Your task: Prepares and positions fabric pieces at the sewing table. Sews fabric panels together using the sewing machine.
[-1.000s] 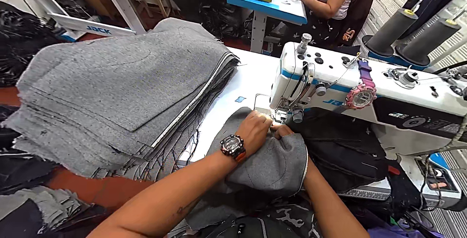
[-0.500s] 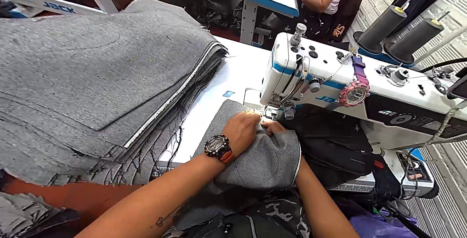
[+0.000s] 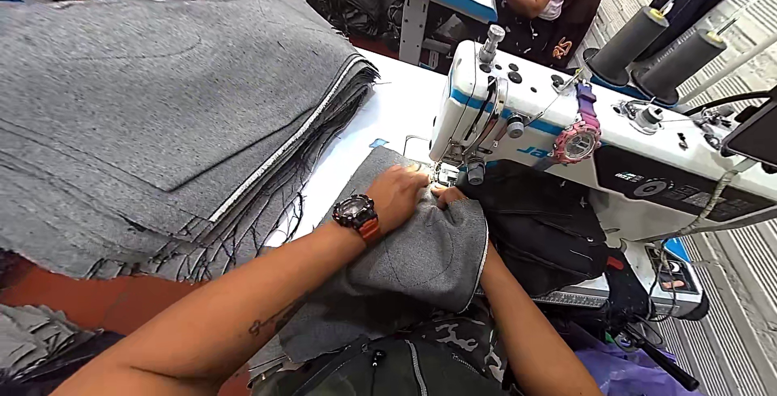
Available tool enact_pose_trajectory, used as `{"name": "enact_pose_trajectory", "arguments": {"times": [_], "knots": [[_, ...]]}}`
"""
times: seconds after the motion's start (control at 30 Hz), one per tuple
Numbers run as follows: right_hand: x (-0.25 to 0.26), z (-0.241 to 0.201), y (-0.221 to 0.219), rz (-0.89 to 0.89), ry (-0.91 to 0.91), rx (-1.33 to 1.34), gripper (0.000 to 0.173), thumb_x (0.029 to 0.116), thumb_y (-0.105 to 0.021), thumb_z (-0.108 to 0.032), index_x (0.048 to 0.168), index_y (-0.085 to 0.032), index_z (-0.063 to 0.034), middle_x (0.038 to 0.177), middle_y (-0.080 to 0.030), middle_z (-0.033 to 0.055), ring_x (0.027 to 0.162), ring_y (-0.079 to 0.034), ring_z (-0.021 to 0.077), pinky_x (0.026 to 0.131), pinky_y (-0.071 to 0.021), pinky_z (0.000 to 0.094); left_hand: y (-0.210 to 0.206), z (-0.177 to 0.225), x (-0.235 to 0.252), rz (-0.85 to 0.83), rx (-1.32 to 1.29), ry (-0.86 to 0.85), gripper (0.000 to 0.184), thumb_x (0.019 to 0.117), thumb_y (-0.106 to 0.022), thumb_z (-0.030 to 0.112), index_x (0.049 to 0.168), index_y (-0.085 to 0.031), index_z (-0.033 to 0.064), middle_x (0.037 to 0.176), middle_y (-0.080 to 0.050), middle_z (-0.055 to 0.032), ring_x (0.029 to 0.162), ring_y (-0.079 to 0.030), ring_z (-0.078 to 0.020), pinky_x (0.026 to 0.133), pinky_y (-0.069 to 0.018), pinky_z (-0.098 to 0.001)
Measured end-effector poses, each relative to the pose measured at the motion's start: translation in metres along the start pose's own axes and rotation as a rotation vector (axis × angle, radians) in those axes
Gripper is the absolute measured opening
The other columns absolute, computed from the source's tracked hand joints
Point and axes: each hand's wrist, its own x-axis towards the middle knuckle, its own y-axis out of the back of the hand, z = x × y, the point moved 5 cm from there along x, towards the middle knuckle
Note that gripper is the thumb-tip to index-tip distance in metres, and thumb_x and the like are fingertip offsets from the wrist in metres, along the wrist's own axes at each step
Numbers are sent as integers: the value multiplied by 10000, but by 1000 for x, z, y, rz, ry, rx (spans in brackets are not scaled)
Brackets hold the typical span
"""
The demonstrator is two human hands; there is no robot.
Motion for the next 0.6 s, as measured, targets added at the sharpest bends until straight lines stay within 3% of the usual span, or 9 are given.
{"name": "enact_pose_trajectory", "arguments": {"times": [0.1, 0.17, 0.23, 0.27, 0.33, 0.4, 0.47, 0.5, 0.6], "knots": [[-3, 3, 3, -31, 23, 94, 475, 957, -558, 101, 1428, -502, 114, 1550, -457, 248, 1495, -382, 306, 1213, -277, 433, 14, 9, -53, -37, 18, 283, 515, 1038, -567, 426, 1432, -589, 95, 1545, -477, -224, 1469, -389, -442, 1169, -292, -676], [-12, 18, -1, 129, 249, 291, 311, 893, -570, 114, 1195, -608, 182, 1292, -609, 305, 1229, -569, 312, 1049, -424, 422, 21, 9, -113, 79, 80, 456, 843, 947, -535, 684, 1508, -499, 55, 1595, -386, -275, 1497, -314, -499, 1159, -233, -753], [-34, 26, -5, 314, 497, 550, 181, 917, -553, 92, 1057, -634, 173, 1154, -655, 261, 1114, -604, 202, 990, -464, 309, 19, 5, -170, 260, 130, 532, 997, 871, -503, 800, 1482, -513, 13, 1590, -367, -316, 1497, -272, -548, 1169, -173, -771], [-51, 24, -5, 423, 598, 642, 157, 926, -555, 86, 1018, -655, 165, 1133, -685, 247, 1137, -635, 172, 1011, -486, 264, 17, 7, -192, 345, 127, 535, 961, 860, -541, 777, 1417, -557, -6, 1583, -371, -323, 1493, -260, -566, 1181, -157, -757], [-60, 16, 7, 293, 572, 589, 190, 958, -496, 125, 1058, -630, 214, 1185, -663, 274, 1191, -606, 167, 1032, -442, 224, 7, 17, -223, 462, 89, 508, 811, 834, -666, 652, 1240, -632, -49, 1521, -436, -342, 1457, -305, -590, 1179, -201, -731], [-38, 20, 15, 18, 559, 310, 255, 980, -434, 109, 1158, -589, 206, 1279, -623, 265, 1254, -569, 169, 1063, -415, 231, -9, 26, -240, 571, 36, 487, 653, 796, -763, 522, 1088, -669, -54, 1335, -570, -331, 1304, -489, -546, 1100, -373, -662], [-29, 25, 16, -32, 602, 273, 259, 995, -429, 86, 1176, -588, 183, 1268, -647, 244, 1246, -594, 167, 1051, -440, 241, -23, 23, -250, 631, -69, 506, 563, 790, -790, 468, 1029, -654, -23, 1146, -634, -239, 1116, -603, -393, 988, -490, -524], [-31, 27, 16, -27, 609, 388, 258, 993, -433, 62, 1152, -615, 153, 1239, -677, 209, 1229, -608, 144, 1035, -448, 228, -29, 18, -253, 613, -147, 555, 554, 790, -799, 456, 1037, -642, -13, 1087, -642, -192, 1044, -628, -311, 936, -526, -453], [-64, 22, 11, 103, 416, 971, 271, 1003, -388, 11, 916, -642, 49, 1039, -724, 147, 1110, -655, 138, 1007, -458, 249, -34, -3, -251, 260, -489, 784, 517, 864, -818, 359, 1145, -669, -49, 1004, -721, -189, 964, -709, -308, 902, -561, -537]]}}
